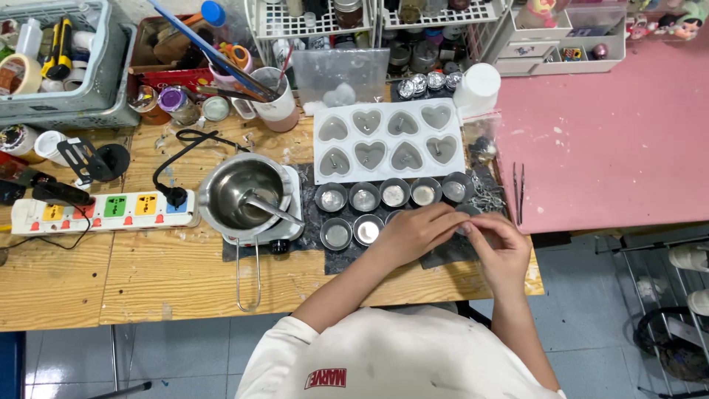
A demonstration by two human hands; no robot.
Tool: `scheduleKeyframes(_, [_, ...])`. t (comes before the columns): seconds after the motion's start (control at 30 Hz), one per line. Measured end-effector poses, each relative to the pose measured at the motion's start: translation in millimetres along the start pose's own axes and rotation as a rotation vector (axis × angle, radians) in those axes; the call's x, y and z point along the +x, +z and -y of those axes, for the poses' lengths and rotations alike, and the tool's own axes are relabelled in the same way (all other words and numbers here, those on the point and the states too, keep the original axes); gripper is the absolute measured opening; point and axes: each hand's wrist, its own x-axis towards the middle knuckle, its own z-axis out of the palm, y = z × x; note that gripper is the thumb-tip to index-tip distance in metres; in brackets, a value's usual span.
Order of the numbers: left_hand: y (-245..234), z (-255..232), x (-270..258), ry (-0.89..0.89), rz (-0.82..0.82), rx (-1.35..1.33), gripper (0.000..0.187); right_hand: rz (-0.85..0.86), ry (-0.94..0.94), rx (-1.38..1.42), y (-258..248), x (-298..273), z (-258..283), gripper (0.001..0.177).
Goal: Preparing wicks and placing them into heart-shaped and circular candle molds.
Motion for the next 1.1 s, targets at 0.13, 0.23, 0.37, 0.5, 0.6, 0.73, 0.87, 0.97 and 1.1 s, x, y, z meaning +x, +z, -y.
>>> scheduleKeyframes(0.13, [3.4,9.1,-8.7,-0.005,-0.048,-0.026,0.03,0.057,0.017,-0.089,5.3,9.4,5.4,0.014])
scheduleKeyframes(0.23, [3.0,11.3,-10.4,-0.051,-0.025,-0.068,0.031,0.101,-0.041,-0.191,8.4,15.3,12.6,0.015])
scheduleKeyframes(0.37, [6.7,17.4,-13.0,-0.15,-0.046,-0.162,0.031,0.142,-0.144,-0.352,13.2,25.5,30.5,0.014])
scheduleKeyframes(0.5, [-1.3,19.3,-9.5,-0.272,0.015,-0.301,0.027,0.181,-0.181,-0.501,15.8,32.4,42.2,0.014])
scheduleKeyframes(0.6, [-6.0,20.7,-6.3,-0.275,0.022,-0.375,0.029,0.204,-0.189,-0.529,15.3,37.2,44.3,0.015])
scheduleKeyframes(0.73, [-5.6,22.7,-7.2,-0.288,-0.001,-0.428,0.028,0.217,-0.221,-0.545,13.9,43.4,45.7,0.016])
scheduleKeyframes(0.87, [-1.1,26.6,-8.3,-0.335,-0.021,-0.498,0.028,0.228,-0.237,-0.545,13.7,49.1,47.9,0.018])
scheduleKeyframes(0.97, [-4.4,26.7,-7.0,-0.341,-0.027,-0.454,0.029,0.249,-0.246,-0.55,12.9,53.9,47.3,0.019])
scheduleKeyframes(1.1, [-9.3,27.4,-6.2,-0.383,-0.051,-0.528,0.027,0.332,-0.253,-0.574,10.6,65.8,47.7,0.019])
